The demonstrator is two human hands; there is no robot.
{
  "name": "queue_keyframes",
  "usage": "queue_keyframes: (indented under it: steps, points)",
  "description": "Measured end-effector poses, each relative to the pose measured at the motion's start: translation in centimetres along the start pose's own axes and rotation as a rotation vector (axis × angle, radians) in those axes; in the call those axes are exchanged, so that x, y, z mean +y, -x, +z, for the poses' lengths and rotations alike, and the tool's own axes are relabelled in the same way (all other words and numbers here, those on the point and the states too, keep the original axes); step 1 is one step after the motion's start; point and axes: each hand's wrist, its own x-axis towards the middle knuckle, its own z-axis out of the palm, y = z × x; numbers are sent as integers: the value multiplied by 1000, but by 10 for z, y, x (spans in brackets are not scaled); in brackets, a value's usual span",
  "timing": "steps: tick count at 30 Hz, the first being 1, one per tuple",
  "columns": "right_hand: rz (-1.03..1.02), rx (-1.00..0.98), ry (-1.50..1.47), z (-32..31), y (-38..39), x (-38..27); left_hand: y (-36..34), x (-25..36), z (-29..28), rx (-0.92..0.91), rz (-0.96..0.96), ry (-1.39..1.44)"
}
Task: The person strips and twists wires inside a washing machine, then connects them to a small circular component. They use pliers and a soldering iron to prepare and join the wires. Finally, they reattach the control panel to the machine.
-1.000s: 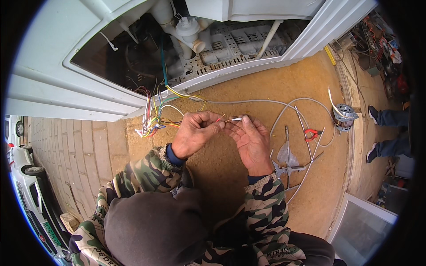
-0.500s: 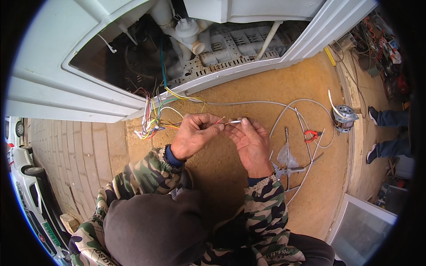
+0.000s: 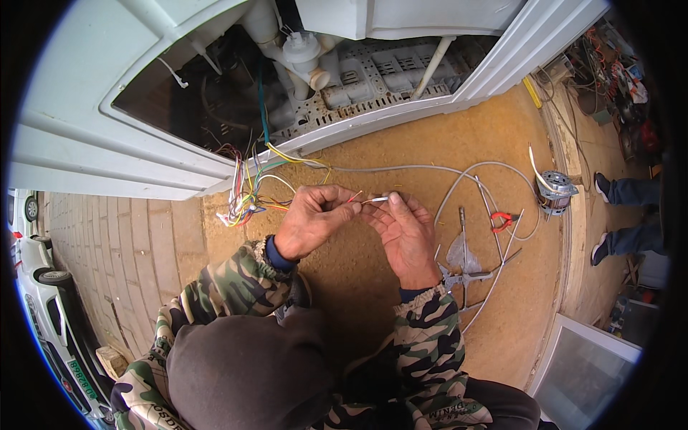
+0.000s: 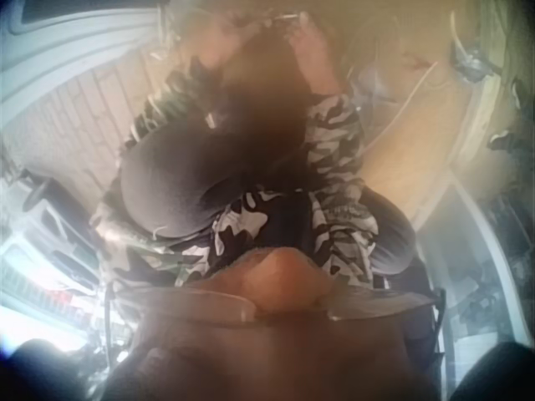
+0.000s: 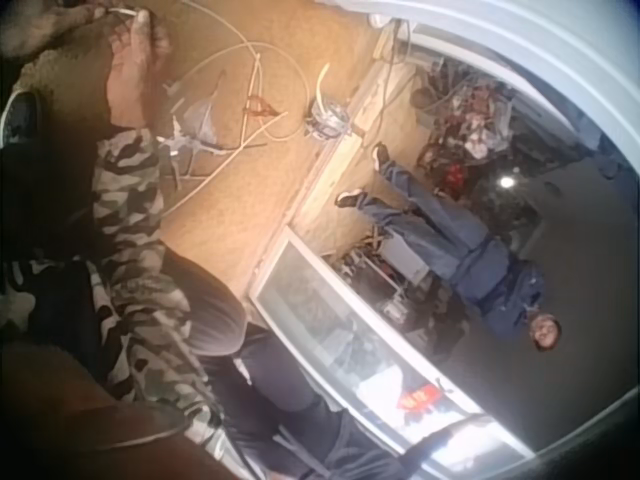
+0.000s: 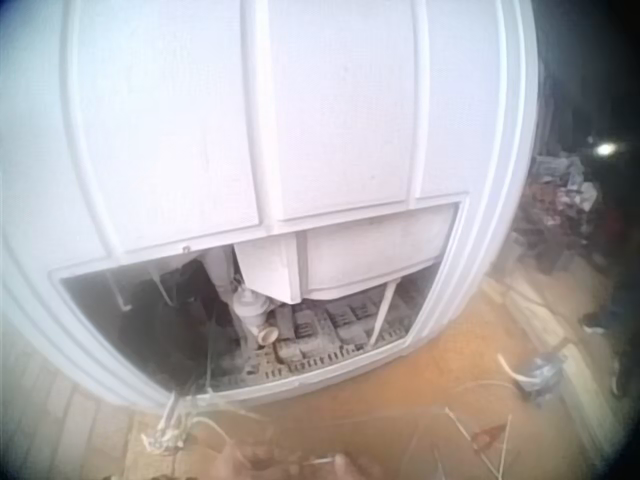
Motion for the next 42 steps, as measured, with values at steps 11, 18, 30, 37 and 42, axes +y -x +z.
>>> queue_keyframes:
  steps: [11,18,30,37,42]
  points:
    - [-21,22,83,2,1,-4,-2,-1,0,7,-11,-99]
    - [-49,57,140,6,3,-7,-2,0,1,9,5,-119]
    - [-84,81,188,9,4,-7,-1,2,1,4,13,-145]
    - [-79,121,243,10,5,-9,-1,1,0,-5,66,-197]
    - [-70,147,339,11,7,-10,0,-1,-3,-17,95,-262]
